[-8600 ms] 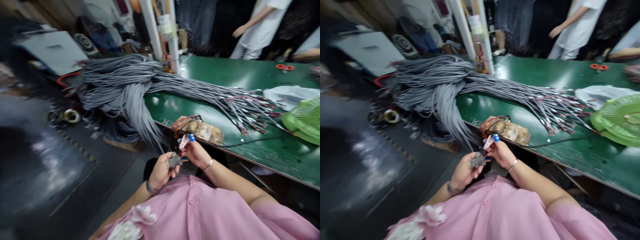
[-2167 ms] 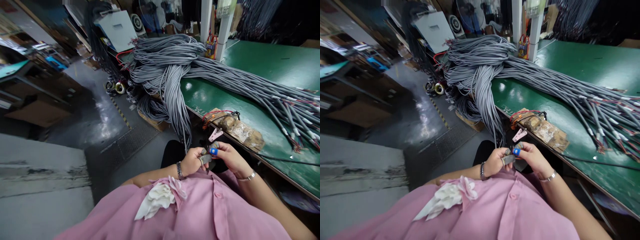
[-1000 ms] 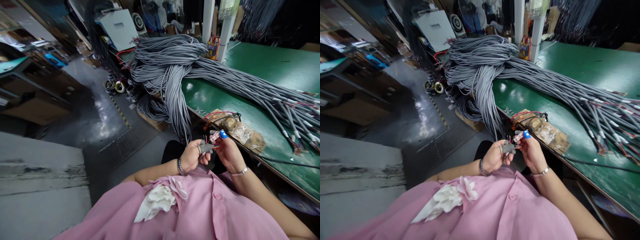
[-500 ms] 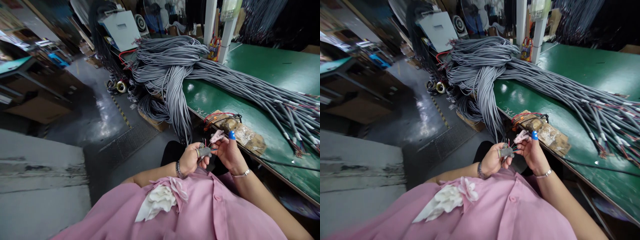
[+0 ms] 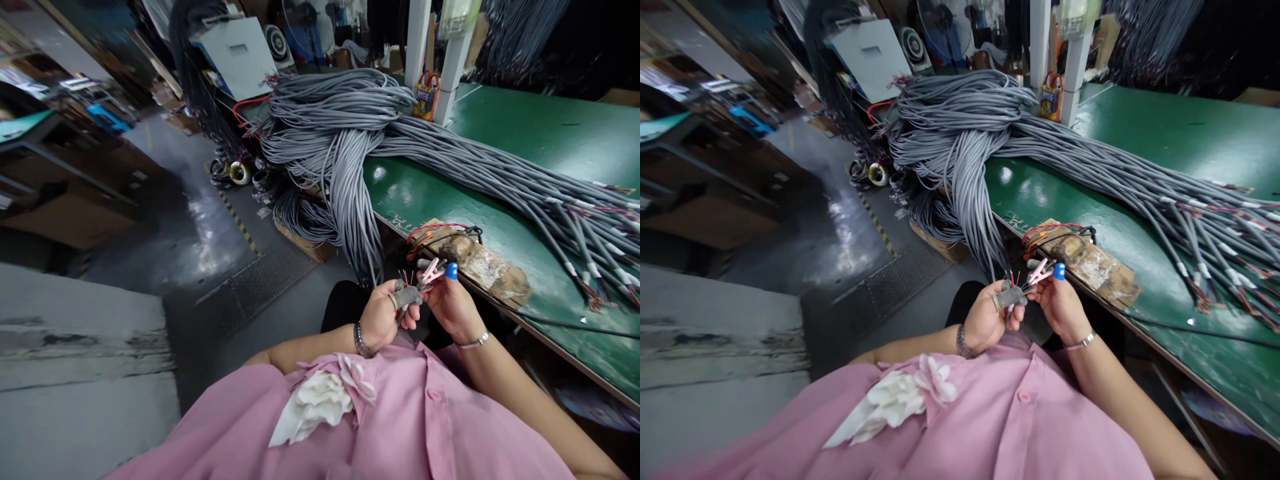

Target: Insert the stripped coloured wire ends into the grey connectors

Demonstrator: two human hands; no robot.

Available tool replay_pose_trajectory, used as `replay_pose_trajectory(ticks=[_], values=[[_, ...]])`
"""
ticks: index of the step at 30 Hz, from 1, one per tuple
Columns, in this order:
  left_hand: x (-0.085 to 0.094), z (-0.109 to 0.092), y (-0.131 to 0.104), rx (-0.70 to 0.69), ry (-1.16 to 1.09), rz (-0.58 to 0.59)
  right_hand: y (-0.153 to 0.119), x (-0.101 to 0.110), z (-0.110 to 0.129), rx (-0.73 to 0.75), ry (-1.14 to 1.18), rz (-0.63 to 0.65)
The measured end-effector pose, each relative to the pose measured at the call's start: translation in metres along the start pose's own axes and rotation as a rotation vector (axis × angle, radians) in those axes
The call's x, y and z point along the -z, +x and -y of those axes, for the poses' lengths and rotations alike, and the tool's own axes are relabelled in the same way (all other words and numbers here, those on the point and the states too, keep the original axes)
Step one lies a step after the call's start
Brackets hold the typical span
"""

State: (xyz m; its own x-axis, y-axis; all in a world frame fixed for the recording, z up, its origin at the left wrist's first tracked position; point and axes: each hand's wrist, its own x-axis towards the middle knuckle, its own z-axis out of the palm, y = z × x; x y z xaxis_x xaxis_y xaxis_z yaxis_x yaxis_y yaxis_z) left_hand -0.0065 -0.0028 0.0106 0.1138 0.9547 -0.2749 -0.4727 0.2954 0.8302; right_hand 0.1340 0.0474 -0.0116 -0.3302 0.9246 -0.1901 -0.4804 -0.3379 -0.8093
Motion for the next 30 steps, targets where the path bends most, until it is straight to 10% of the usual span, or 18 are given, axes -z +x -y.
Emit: replay_pose_trajectory(ticks=[20,30], values=[[0.006,0.009,-0.002,0.037,0.053,0.019,0.006,-0.001,-0.004,-0.045,0.183,0.004],[0.020,0.012,-0.007,0.059,0.365,0.092,-0.016,0.017,0.011,-0.192,-0.304,0.202]])
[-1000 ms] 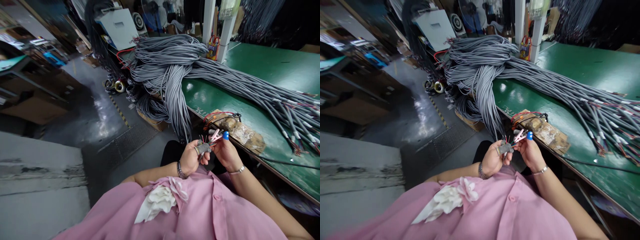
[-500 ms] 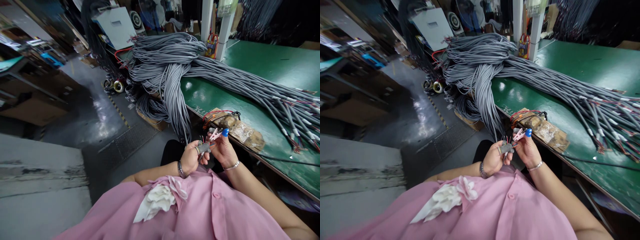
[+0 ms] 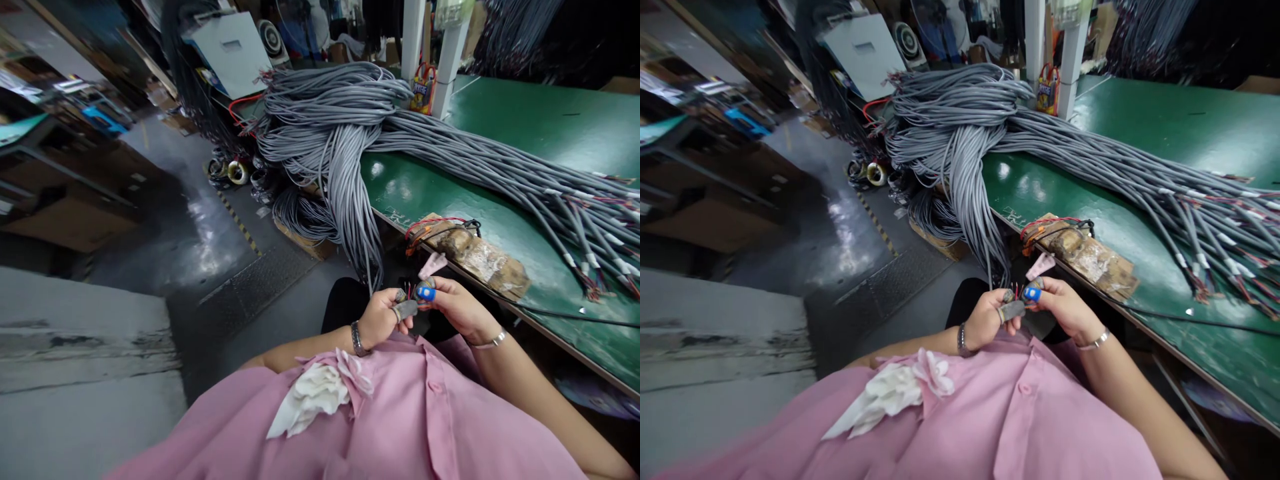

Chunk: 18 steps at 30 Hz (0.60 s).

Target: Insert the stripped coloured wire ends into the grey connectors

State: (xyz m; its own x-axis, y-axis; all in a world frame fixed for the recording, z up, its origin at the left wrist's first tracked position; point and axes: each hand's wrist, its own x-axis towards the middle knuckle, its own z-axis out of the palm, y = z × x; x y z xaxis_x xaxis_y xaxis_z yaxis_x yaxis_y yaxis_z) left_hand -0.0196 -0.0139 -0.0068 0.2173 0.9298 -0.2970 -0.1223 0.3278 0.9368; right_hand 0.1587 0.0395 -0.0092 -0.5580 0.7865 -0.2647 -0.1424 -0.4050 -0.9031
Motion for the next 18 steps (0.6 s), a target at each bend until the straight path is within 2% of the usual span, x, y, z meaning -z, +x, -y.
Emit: replay_pose_trajectory(ticks=[5,8,10,15,18], values=[[-0.001,0.005,0.001,0.101,0.073,0.133,-0.003,-0.010,0.003,0.085,-0.247,-0.028],[0.000,0.005,0.001,0.134,0.077,0.164,-0.003,-0.011,-0.001,0.116,-0.290,-0.047],[0.001,0.004,0.000,0.128,0.037,0.157,-0.003,-0.007,-0.005,0.128,-0.228,-0.077],[0.005,0.001,0.000,0.059,-0.091,0.092,0.002,0.013,-0.017,0.038,0.148,-0.126],[0.004,0.000,0.003,0.055,-0.141,0.076,0.008,0.013,-0.015,-0.009,0.285,-0.128]])
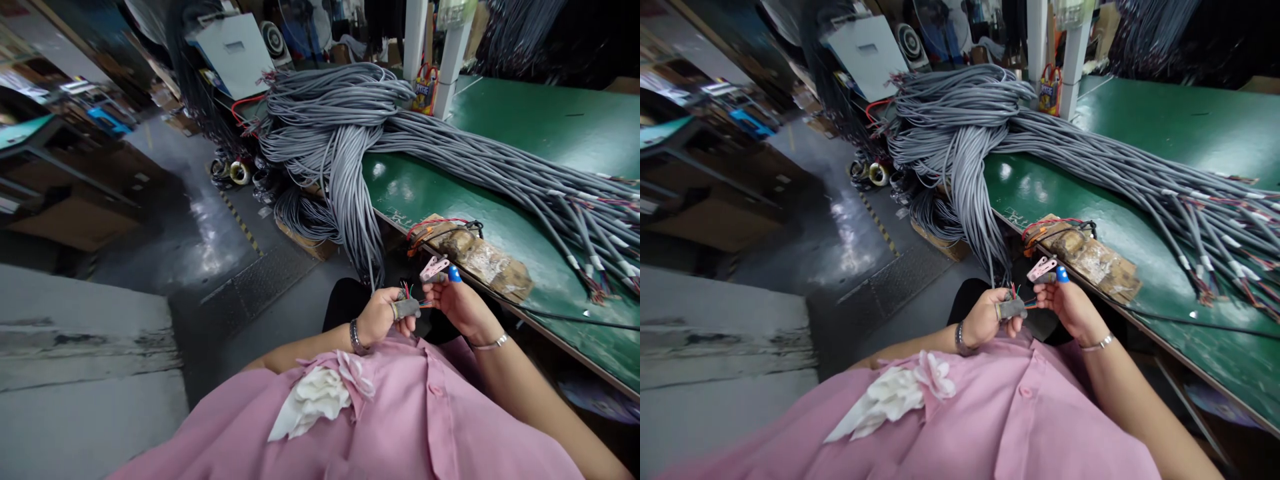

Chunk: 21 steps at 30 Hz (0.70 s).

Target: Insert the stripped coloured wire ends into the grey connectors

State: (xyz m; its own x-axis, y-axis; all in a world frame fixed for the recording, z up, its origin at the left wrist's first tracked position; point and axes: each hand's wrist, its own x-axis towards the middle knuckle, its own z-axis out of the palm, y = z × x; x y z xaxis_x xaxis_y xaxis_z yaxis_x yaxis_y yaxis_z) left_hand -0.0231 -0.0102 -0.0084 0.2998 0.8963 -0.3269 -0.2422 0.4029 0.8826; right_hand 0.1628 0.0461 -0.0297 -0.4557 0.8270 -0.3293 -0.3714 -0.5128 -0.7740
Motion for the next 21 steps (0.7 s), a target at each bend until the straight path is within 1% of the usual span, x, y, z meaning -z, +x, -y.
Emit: replay_pose_trajectory(ticks=[2,4,8,13,17,21], values=[[-0.002,-0.002,0.003,0.002,-0.014,-0.001,0.002,-0.007,0.004,0.011,0.034,0.037],[-0.003,-0.005,0.005,-0.002,-0.009,0.002,0.003,-0.016,0.008,0.052,0.038,0.069],[-0.004,-0.008,0.007,-0.016,0.007,0.016,0.003,-0.028,0.013,0.109,0.031,0.078],[0.000,-0.007,0.011,-0.030,-0.023,0.028,0.005,-0.030,0.014,0.110,0.064,0.050],[0.000,-0.008,0.015,-0.059,-0.041,0.037,0.007,-0.032,0.014,0.098,0.122,0.046],[-0.004,-0.009,0.020,-0.065,-0.031,0.030,0.011,-0.031,0.011,0.126,0.187,-0.021]])
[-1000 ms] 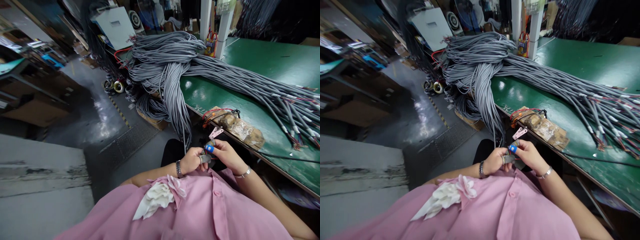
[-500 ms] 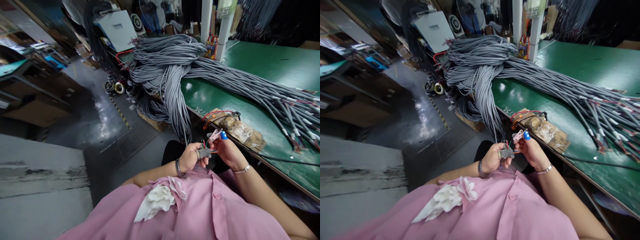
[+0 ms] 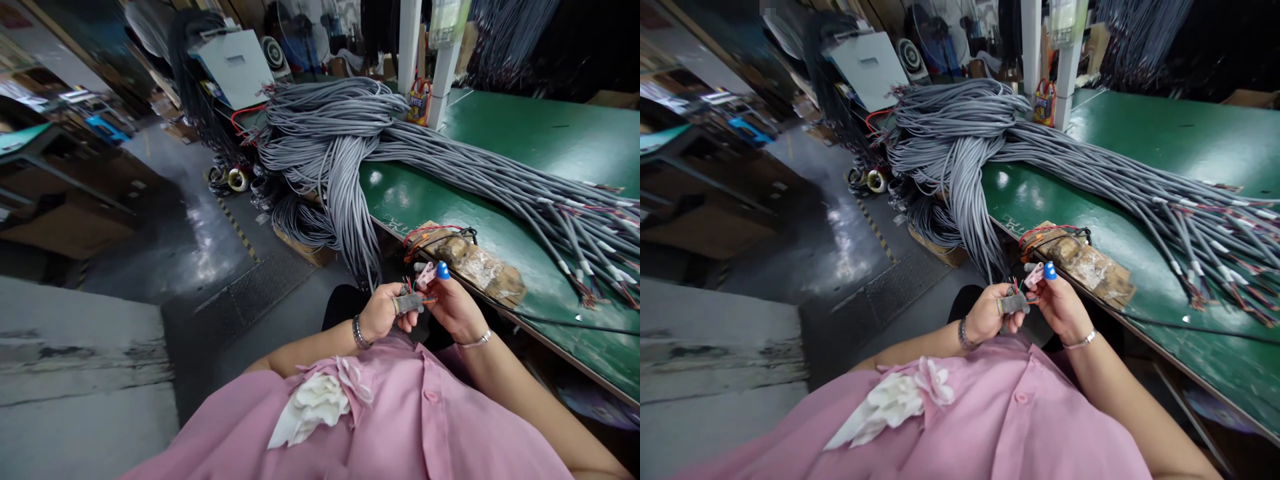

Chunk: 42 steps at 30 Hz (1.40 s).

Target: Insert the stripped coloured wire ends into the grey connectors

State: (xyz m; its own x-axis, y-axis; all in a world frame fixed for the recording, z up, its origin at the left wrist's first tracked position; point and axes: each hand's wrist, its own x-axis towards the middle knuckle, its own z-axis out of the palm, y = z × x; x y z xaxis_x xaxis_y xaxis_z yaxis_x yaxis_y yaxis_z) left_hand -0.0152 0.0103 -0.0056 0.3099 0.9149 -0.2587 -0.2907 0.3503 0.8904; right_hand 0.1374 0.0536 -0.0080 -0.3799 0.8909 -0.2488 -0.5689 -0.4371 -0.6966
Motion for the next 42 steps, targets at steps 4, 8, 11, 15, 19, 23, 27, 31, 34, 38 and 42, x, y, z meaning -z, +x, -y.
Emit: replay_pose_trajectory(ticks=[4,8,11,15,19,23,27,31,34,38,42], values=[[-0.004,0.001,0.004,0.027,0.014,0.004,0.002,0.002,-0.004,0.028,-0.004,-0.043],[-0.004,0.003,0.005,0.044,0.032,0.005,0.002,0.001,-0.004,0.009,-0.014,-0.026],[-0.003,0.003,0.002,0.076,0.047,-0.006,-0.001,-0.002,-0.003,0.024,0.001,-0.002],[-0.002,0.000,-0.006,0.075,0.069,-0.015,-0.003,-0.004,0.001,0.045,-0.004,-0.023],[-0.001,-0.004,-0.011,0.053,0.090,-0.016,-0.002,0.001,0.003,0.033,-0.049,-0.102],[-0.002,-0.008,-0.008,0.027,0.086,-0.028,-0.003,0.006,-0.002,0.130,-0.149,-0.148],[-0.002,-0.009,-0.002,0.018,0.067,-0.025,-0.004,0.006,-0.010,0.352,-0.271,-0.257],[-0.002,-0.005,0.002,0.024,0.040,-0.010,-0.002,0.001,-0.012,0.177,-0.155,-0.114],[-0.002,-0.002,0.004,0.026,0.037,-0.006,0.001,-0.003,-0.011,0.073,-0.067,-0.080],[-0.003,0.000,0.004,0.045,0.055,0.003,0.004,-0.004,-0.011,0.105,-0.041,-0.096],[-0.003,0.002,0.005,0.071,0.077,0.001,0.004,-0.004,-0.013,0.134,-0.038,-0.110]])
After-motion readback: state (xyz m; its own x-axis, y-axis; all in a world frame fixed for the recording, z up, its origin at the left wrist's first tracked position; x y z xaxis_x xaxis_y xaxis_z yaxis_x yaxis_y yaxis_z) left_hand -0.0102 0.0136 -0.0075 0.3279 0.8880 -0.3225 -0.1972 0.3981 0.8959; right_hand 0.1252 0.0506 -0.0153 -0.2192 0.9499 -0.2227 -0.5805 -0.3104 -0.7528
